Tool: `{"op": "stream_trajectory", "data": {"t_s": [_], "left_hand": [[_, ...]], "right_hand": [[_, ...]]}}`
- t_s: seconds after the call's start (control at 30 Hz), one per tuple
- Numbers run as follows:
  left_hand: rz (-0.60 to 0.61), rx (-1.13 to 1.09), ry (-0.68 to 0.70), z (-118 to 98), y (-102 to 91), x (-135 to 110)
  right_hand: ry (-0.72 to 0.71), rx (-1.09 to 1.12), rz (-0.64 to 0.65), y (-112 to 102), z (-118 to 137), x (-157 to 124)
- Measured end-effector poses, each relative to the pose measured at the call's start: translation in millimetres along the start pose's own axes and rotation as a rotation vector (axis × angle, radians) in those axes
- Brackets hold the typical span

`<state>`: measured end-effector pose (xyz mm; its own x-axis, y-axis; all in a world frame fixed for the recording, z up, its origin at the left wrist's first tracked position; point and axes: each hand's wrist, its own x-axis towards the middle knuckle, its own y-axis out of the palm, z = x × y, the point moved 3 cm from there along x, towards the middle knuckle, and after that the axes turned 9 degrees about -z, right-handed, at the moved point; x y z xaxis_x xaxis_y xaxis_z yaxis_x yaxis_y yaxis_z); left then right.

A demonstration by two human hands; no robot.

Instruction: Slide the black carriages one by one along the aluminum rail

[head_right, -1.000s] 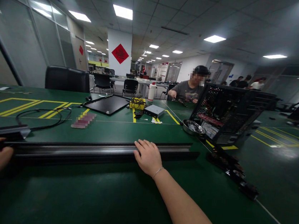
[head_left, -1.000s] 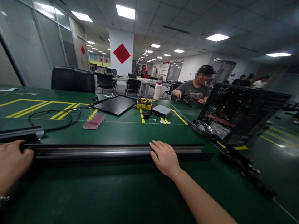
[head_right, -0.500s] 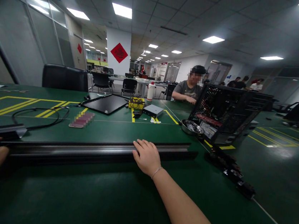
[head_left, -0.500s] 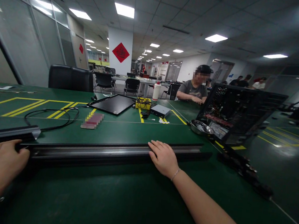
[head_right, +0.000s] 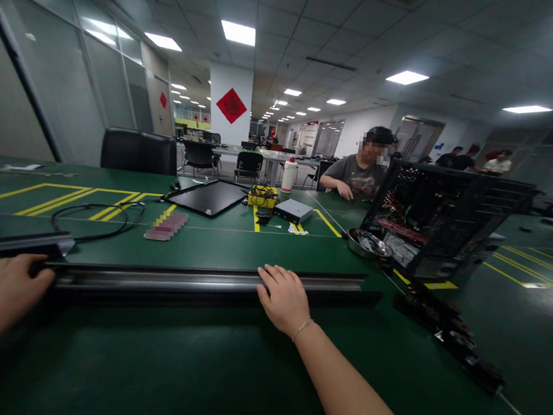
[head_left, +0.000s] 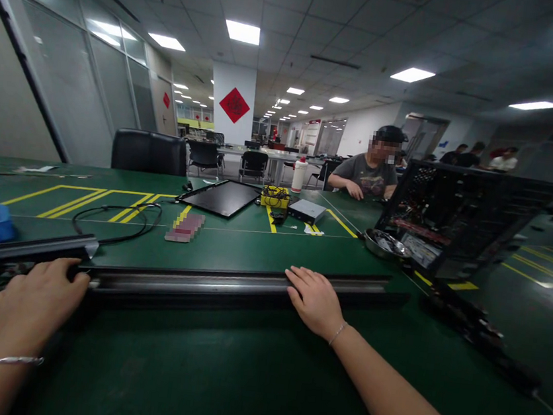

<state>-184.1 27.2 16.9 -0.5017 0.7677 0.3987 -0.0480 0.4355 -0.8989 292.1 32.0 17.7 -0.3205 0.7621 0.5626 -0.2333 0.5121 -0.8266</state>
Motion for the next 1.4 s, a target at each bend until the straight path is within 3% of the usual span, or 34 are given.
{"op": "stream_trajectory", "data": {"t_s": [0.1,0.27,0.5,1.07,1.4], "left_hand": [[-0.008,0.09,0.011,-12.2,-11.8,-6.1],[0.0,0.04,-0.027,-16.2,-19.9,-9.3],[-0.055,-0.053,-0.092,-12.8,-14.8,-9.5],[0.035,-0.051,-0.082,-10.6,-13.8,-13.3],[-0.113,-0.088,-0.078,-8.1,-7.5,-12.6]], "right_hand": [[-0.016,-0.011,-0.02,-0.2,0.3,0.4],[-0.025,-0.023,-0.016,0.1,-0.2,0.5],[-0.029,-0.031,-0.01,2.0,-1.6,0.1],[-0.049,-0.045,-0.049,3.2,-1.7,-0.3],[-0.053,-0.047,-0.033,4.6,-2.4,-0.5]]}}
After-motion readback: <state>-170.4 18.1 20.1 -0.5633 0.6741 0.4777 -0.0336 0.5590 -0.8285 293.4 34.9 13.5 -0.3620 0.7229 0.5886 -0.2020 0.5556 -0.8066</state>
